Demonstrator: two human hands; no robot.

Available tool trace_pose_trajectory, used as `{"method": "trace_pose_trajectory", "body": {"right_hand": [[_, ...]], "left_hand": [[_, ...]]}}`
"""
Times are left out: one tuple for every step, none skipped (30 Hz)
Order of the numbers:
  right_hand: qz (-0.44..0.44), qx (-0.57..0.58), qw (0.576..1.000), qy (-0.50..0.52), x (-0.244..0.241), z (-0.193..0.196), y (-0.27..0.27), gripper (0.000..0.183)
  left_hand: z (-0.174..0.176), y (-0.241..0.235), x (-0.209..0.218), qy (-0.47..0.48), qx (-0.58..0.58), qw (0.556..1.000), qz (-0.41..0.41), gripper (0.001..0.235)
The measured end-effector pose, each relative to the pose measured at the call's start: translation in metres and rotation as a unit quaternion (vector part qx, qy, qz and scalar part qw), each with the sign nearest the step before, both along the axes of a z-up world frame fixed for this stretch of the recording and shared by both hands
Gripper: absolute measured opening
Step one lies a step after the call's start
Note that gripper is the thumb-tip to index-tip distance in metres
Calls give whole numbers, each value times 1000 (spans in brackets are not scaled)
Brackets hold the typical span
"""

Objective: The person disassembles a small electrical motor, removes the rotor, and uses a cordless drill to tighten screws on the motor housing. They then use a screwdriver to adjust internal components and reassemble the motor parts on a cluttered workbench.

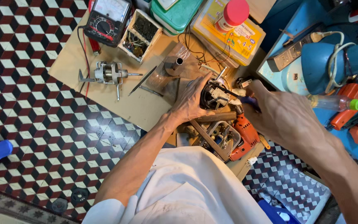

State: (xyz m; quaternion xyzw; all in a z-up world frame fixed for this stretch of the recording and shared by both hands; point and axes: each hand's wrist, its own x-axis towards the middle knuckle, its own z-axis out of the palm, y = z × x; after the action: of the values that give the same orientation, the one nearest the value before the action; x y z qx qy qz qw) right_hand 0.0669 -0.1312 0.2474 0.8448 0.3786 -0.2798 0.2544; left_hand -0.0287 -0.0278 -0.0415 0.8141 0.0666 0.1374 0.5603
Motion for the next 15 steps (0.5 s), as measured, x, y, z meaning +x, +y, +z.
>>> {"method": "trace_pose_trajectory", "body": {"right_hand": [[-22, 8, 1000, 8, -9, 3, -10, 27], [-48, 17, 999, 13, -16, 5, -21, 27], [-61, 31, 997, 21, -21, 3, -30, 30], [-77, 45, 996, 27, -26, -3, -38, 36], [-92, 58, 994, 33, -29, -10, -46, 43], [-102, 82, 991, 32, -30, -17, -51, 40], [-111, 106, 988, 30, -32, -24, -56, 38], [-121, 130, 984, 27, -32, -30, -60, 36], [-132, 126, 983, 30, -32, -35, -63, 35], [-143, 122, 982, 32, -32, -40, -65, 35], [-155, 118, 980, 35, -31, -43, -67, 34], [-153, 130, 979, 33, -31, -46, -67, 34], [-150, 141, 978, 31, -30, -49, -67, 34], [-148, 152, 977, 29, -30, -50, -67, 34], [-154, 151, 976, 35, -29, -51, -67, 34]], "left_hand": [[1, 2, -2, -1, 7, 1000, -4, 133], [2, 4, -1, -6, 16, 1000, -12, 133], [4, 6, -2, -11, 17, 1000, -9, 132], [5, 6, -2, -17, 16, 1000, -8, 130], [7, 6, -2, -23, 15, 1000, -8, 129], [8, 7, -3, -12, 23, 1000, -7, 129], [9, 8, -4, -2, 31, 999, -7, 129], [10, 8, -4, 7, 39, 999, -8, 129], [10, 8, -5, 2, 32, 999, -3, 126], [11, 8, -5, -3, 25, 1000, 1, 124], [11, 8, -5, -8, 17, 1000, 6, 121], [12, 8, -5, -5, 22, 1000, 6, 122], [12, 7, -6, -3, 26, 1000, 7, 122], [11, 7, -7, 0, 30, 1000, 7, 122], [11, 7, -7, 3, 31, 999, 8, 122]]}}
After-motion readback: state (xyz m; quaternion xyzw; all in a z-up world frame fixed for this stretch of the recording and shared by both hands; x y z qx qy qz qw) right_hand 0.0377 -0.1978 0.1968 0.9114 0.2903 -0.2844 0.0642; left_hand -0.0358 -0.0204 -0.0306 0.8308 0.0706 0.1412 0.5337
